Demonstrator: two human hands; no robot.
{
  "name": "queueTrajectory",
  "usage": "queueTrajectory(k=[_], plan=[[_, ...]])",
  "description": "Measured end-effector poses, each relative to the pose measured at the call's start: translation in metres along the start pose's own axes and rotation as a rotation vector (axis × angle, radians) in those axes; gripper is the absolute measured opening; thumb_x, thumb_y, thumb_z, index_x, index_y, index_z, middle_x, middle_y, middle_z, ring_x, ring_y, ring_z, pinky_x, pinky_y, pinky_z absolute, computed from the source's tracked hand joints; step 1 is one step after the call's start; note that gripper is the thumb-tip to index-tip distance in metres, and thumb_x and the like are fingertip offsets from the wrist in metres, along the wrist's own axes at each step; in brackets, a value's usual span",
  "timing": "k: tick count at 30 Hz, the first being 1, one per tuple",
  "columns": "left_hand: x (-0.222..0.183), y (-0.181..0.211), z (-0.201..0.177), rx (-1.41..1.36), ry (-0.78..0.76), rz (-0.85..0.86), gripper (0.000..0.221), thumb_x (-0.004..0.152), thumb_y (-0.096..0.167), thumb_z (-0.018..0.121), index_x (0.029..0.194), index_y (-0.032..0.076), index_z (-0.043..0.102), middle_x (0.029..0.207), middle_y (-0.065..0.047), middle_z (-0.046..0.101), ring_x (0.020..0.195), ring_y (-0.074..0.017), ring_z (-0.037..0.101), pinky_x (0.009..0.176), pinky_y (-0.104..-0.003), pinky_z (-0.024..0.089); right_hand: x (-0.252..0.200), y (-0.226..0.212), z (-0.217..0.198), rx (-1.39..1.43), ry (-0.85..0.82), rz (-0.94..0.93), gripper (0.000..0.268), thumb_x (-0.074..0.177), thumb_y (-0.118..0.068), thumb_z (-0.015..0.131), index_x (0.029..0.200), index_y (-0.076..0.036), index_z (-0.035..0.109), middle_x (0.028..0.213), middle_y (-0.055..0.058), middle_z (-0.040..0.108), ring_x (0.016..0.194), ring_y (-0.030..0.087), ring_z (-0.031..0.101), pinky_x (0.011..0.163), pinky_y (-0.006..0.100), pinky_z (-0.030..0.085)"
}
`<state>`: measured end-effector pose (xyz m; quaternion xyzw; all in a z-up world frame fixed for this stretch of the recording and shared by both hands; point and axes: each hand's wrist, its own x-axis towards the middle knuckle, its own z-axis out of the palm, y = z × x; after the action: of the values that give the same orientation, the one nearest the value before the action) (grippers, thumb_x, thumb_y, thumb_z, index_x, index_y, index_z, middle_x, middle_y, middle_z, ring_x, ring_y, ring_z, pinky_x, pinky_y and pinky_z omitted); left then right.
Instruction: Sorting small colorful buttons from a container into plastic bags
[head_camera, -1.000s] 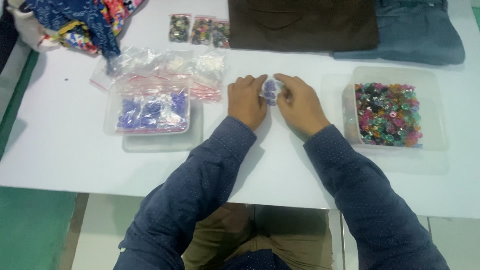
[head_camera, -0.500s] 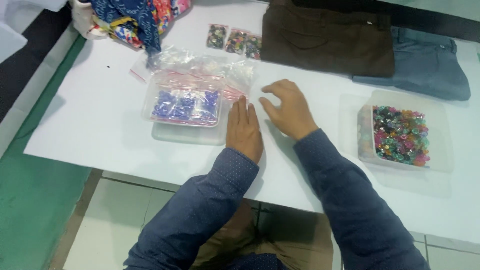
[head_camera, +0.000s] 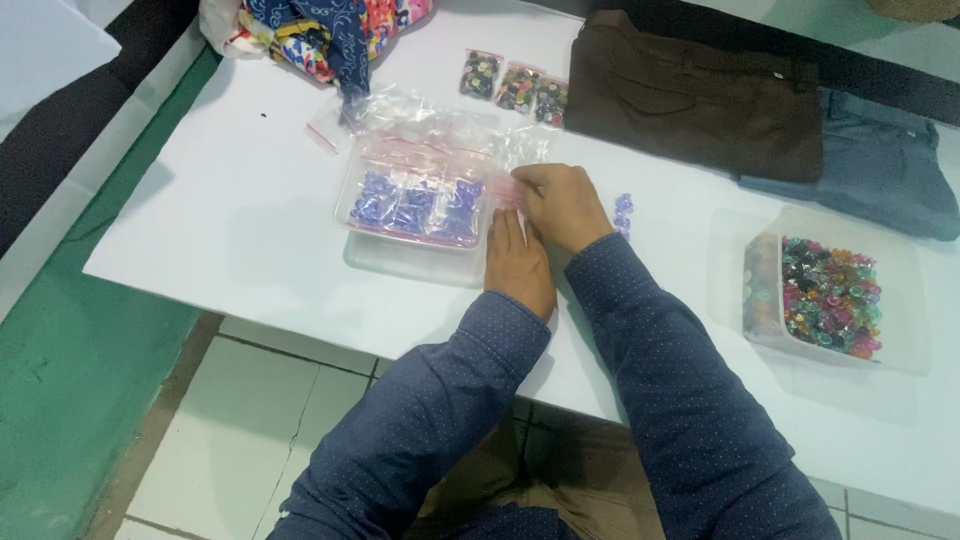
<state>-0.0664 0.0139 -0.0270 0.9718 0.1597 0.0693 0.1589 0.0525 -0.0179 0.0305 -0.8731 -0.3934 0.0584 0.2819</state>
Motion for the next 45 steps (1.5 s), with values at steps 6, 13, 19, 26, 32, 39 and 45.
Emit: queueTrajectory(k=[6, 13, 19, 26, 32, 39, 45], plan=[[-0.005, 0.001, -0.01, 0.02, 0.047, 0.032, 0.064, 0.089, 0.019, 0.07, 0.143, -0.007, 0.045, 0.15, -0.033, 0.038, 0.148, -0.0482, 0.028, 0.122, -0.051, 0.024, -0.014, -0.011, -0.023, 0.17, 0.276, -0.083, 0.022, 0.099, -0.011, 0.061, 0.114, -0.009, 0.077, 0.098, 0.016, 0.077, 0.099, 0.035, 0.073, 0.091, 0.044, 0.056], [0.011, 0.013, -0.019, -0.229, 0.526, 0.277, 0.017, 0.089, 0.018, 0.062, 0.104, 0.012, 0.066, 0.098, -0.006, 0.062, 0.091, -0.0242, 0.06, 0.077, -0.037, 0.045, -0.049, -0.006, -0.07, 0.366, 0.494, -0.161, 0.02, 0.104, -0.007, 0.057, 0.111, 0.0, 0.074, 0.097, 0.02, 0.075, 0.1, 0.037, 0.073, 0.092, 0.048, 0.054], [0.057, 0.061, -0.053, -0.998, 0.438, 0.187, 0.038, 0.097, 0.041, 0.068, 0.113, 0.007, 0.072, 0.099, -0.014, 0.076, 0.092, -0.0302, 0.075, 0.08, -0.037, 0.06, -0.061, 0.038, -0.07, 0.256, 0.755, -0.285, 0.019, 0.107, -0.012, 0.061, 0.115, -0.003, 0.075, 0.105, 0.018, 0.075, 0.099, 0.031, 0.07, 0.079, 0.037, 0.054], [0.088, 0.073, -0.029, -1.083, 0.418, 0.137, 0.026, 0.099, 0.03, 0.068, 0.11, 0.008, 0.076, 0.089, -0.012, 0.078, 0.085, -0.0277, 0.078, 0.071, -0.034, 0.062, -0.069, 0.056, -0.064, 0.108, 0.728, -0.286, 0.027, 0.1, 0.0, 0.059, 0.124, 0.0, 0.072, 0.112, 0.023, 0.072, 0.103, 0.039, 0.069, 0.08, 0.043, 0.058], [0.095, 0.058, -0.018, -1.118, 0.502, 0.202, 0.021, 0.098, 0.019, 0.067, 0.112, 0.005, 0.076, 0.09, -0.015, 0.078, 0.087, -0.0276, 0.077, 0.074, -0.036, 0.062, -0.068, 0.052, -0.055, 0.131, 0.668, -0.301, 0.037, 0.096, 0.005, 0.056, 0.132, 0.0, 0.066, 0.124, 0.019, 0.07, 0.111, 0.035, 0.066, 0.089, 0.04, 0.055], [0.09, 0.054, -0.016, -1.016, 0.547, 0.217, 0.01, 0.094, 0.024, 0.075, 0.101, 0.017, 0.078, 0.086, -0.002, 0.078, 0.084, -0.0175, 0.076, 0.079, -0.03, 0.06, -0.069, 0.054, -0.055, 0.116, 0.74, -0.263, 0.026, 0.094, -0.001, 0.07, 0.12, -0.004, 0.071, 0.11, 0.009, 0.071, 0.103, 0.027, 0.067, 0.078, 0.032, 0.055], [0.094, 0.049, -0.021, -0.837, 0.625, 0.403, 0.004, 0.094, 0.021, 0.074, 0.092, 0.017, 0.075, 0.077, 0.001, 0.072, 0.079, -0.0178, 0.069, 0.078, -0.032, 0.057, -0.074, 0.048, -0.057, 0.131, 0.729, -0.244, 0.04, 0.09, 0.005, 0.073, 0.128, 0.002, 0.064, 0.096, 0.017, 0.072, 0.091, 0.032, 0.07, 0.068, 0.036, 0.059]])
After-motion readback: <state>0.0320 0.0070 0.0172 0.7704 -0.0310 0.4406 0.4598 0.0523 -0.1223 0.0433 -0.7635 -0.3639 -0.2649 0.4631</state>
